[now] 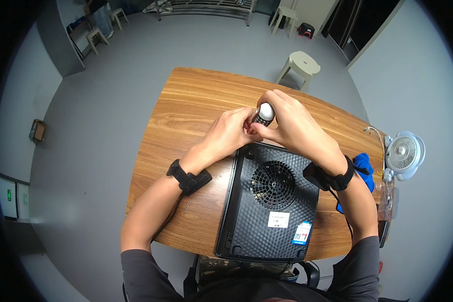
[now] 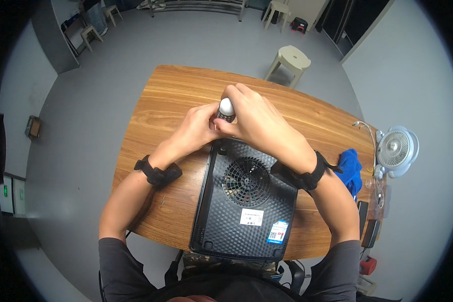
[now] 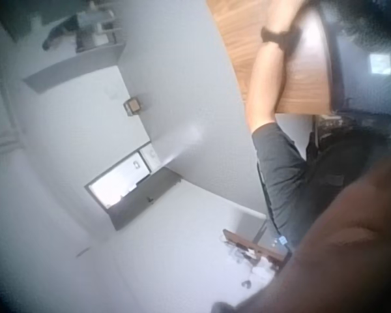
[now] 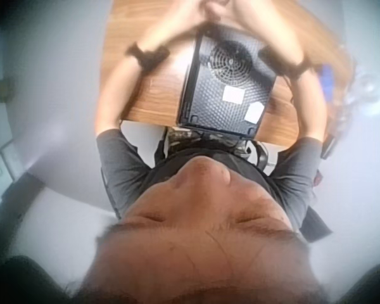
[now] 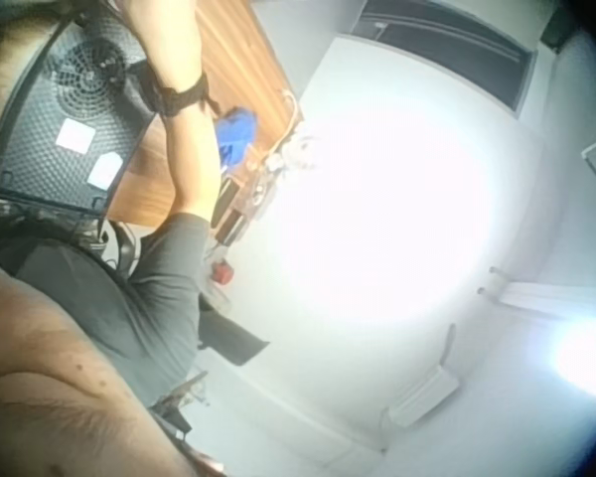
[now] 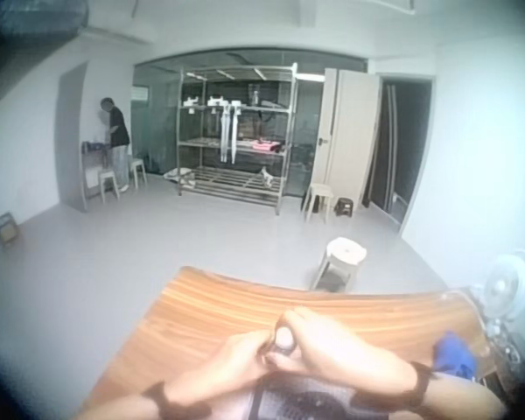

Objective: The person uses a screwdriver to remove screws from the bottom and top of a black electronic device. They then open the device to reveal internal components including a fan and circuit board.

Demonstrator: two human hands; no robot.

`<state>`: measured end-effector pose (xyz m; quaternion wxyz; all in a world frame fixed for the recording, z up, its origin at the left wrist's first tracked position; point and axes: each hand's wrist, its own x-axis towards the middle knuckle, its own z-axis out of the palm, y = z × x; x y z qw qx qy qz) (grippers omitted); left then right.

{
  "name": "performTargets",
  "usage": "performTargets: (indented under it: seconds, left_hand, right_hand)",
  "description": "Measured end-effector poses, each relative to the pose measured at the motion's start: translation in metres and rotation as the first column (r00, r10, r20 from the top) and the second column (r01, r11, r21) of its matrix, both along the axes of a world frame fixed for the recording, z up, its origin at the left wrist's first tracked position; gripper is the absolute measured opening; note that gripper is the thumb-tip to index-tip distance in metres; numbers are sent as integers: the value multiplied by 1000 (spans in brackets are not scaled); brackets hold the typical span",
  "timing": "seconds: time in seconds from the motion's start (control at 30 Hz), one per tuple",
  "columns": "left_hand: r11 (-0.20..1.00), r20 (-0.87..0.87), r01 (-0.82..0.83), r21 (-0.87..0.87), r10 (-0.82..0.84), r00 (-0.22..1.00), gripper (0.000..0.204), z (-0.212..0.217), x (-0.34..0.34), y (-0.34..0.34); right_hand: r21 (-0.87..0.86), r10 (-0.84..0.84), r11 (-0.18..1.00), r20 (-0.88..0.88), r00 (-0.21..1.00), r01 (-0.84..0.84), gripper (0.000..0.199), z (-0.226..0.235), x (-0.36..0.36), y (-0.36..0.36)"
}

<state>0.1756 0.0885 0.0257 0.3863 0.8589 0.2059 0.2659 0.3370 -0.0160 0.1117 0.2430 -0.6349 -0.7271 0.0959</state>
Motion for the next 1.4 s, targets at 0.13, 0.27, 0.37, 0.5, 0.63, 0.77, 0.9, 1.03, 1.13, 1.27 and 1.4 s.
performTargets:
  seconds: [0.13,0.27,0.37,0.5,0.63,0.77,0.9,1.03,1.13,1.27,1.4]
  left_hand:
    - [998,12,70,3,-70,997,25,1,-5,-1]
    - [994,5,106,27,-106,994,27,-3,-9,1]
    - [995,-75,77,66,-72,995,28,3,-9,2]
    - [999,-19,37,5,-37,999,26,9,-5,-3]
    - [995,12,99,-33,-98,995,26,7,-7,1]
    - [995,26,73,64,-75,997,27,-2,-5,6]
    - [996,-20,30,82,-29,999,30,-2,0,3]
    - [999,-17,32,40,-31,999,30,2,1,2]
    - [996,-58,80,-30,-82,995,27,13,-5,0]
    - [998,-34,50,-33,-51,998,26,7,-3,-1]
    - [994,11,-8,110,7,1000,28,-4,0,2]
  right_hand:
    - [-4,61,998,-73,995,-61,41,-2,0,-9]
    - [-20,21,1000,3,1000,-21,44,0,-2,-8]
    - [-55,-28,998,81,996,33,44,9,-10,-8]
    - [1,94,996,-36,995,-94,41,2,-2,-2]
    - [156,238,960,-6,971,-234,44,-9,6,4]
    - [114,99,989,3,995,-99,43,-5,-4,1]
    - [28,-6,1000,-33,999,7,40,-4,-4,2]
    - [0,71,997,-134,988,-71,40,-3,2,3]
    - [47,190,981,-120,974,-186,41,-6,7,1]
    - [122,127,985,-7,992,-125,41,-9,2,1]
    - [-52,-40,998,70,997,43,41,3,-6,1]
